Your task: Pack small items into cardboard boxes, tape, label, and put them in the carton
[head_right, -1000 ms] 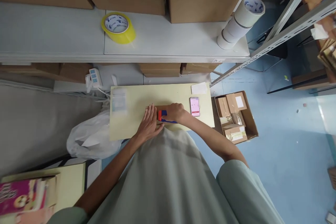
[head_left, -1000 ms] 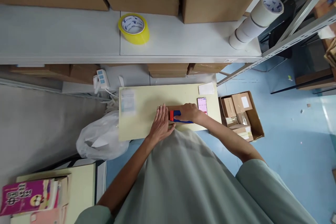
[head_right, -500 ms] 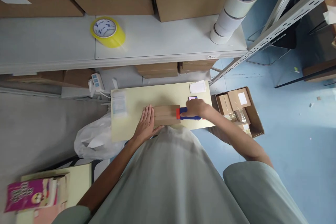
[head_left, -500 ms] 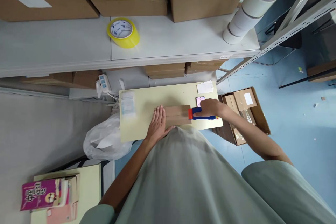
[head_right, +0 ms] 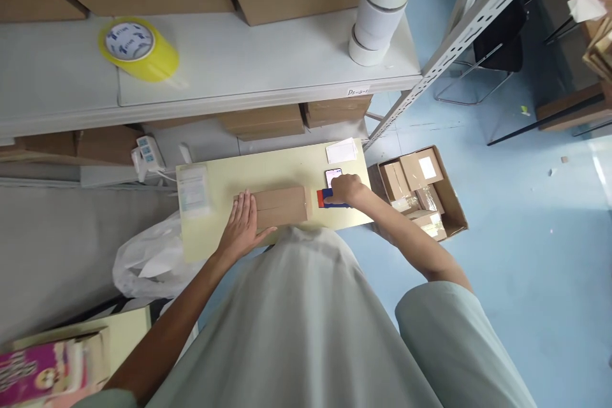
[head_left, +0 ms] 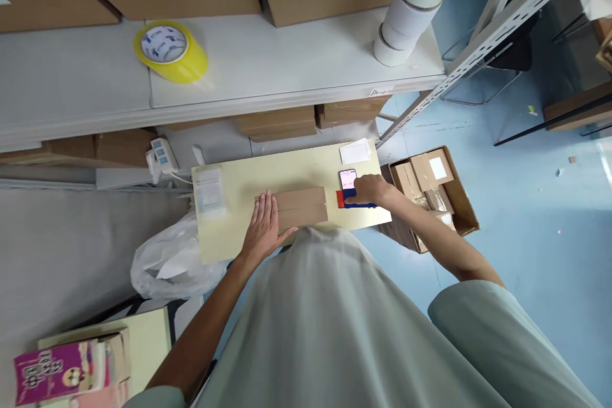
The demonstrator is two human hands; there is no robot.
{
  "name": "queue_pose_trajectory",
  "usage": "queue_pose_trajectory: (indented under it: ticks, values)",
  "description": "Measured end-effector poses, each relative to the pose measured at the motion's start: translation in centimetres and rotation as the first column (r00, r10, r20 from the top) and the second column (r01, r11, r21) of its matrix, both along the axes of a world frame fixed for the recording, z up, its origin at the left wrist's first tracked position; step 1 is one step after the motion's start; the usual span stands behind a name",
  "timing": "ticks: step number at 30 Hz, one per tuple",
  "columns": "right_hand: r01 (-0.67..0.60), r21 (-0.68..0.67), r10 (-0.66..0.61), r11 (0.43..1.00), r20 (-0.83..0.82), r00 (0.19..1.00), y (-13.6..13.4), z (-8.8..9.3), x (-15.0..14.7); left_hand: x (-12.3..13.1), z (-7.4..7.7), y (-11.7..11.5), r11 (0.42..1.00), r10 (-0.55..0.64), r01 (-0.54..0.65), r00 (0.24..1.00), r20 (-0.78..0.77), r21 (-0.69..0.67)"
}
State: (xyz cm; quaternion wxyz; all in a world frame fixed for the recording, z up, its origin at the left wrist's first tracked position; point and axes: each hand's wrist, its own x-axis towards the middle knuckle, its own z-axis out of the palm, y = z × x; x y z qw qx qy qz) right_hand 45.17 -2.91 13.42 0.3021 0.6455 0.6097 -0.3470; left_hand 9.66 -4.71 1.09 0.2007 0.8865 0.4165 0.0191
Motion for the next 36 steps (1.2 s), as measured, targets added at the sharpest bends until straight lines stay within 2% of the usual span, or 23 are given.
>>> queue_pose_trajectory:
  ticks: [11, 18, 21, 25, 28, 31, 33, 36]
  values:
    - [0.022, 0.098, -0.021, 0.995, -0.013, 1.000, -1.2, -2.8, -4.4, -0.4, -0.3, 0.0, 0.999, 0.006, -0.006, 1.000, 0.009, 0.041]
    - [0.056, 0.186, -0.059, 0.981, 0.010, 0.998, -3.9, -5.0, -7.2, -0.6, -0.5, 0.0, 0.996, -0.003, 0.001, 1.000, 0.027, 0.087]
    - [0.073, 0.182, -0.079, 0.981, 0.028, 0.996, -5.0, -5.7, -8.9, -1.4, -0.5, -0.1, 0.996, 0.025, -0.028, 0.999, 0.026, 0.090]
    - [0.092, 0.213, -0.106, 0.973, 0.056, 0.993, -5.5, -5.7, -10.4, -3.2, -0.6, -0.3, 0.994, 0.048, -0.052, 0.998, 0.038, 0.099]
    - [0.150, 0.275, -0.179, 0.950, 0.084, 0.980, -4.8, -5.0, -10.3, -4.1, -0.2, 0.0, 0.990, 0.051, -0.059, 0.996, 0.069, 0.129]
    - [0.205, 0.375, -0.261, 0.904, 0.105, 0.960, -3.0, -3.1, -9.4, -3.7, 1.5, 1.3, 0.982, 0.022, -0.042, 0.994, 0.111, 0.184]
    - [0.222, 0.455, -0.290, 0.862, 0.086, 0.953, -1.3, -0.9, -8.8, -2.5, 3.5, 2.9, 0.974, -0.014, -0.019, 0.989, 0.146, 0.224]
    - [0.238, 0.597, -0.312, 0.766, 0.023, 0.950, 2.0, 3.6, -8.9, 0.2, 7.7, 6.0, 0.959, -0.073, 0.009, 0.974, 0.215, 0.283]
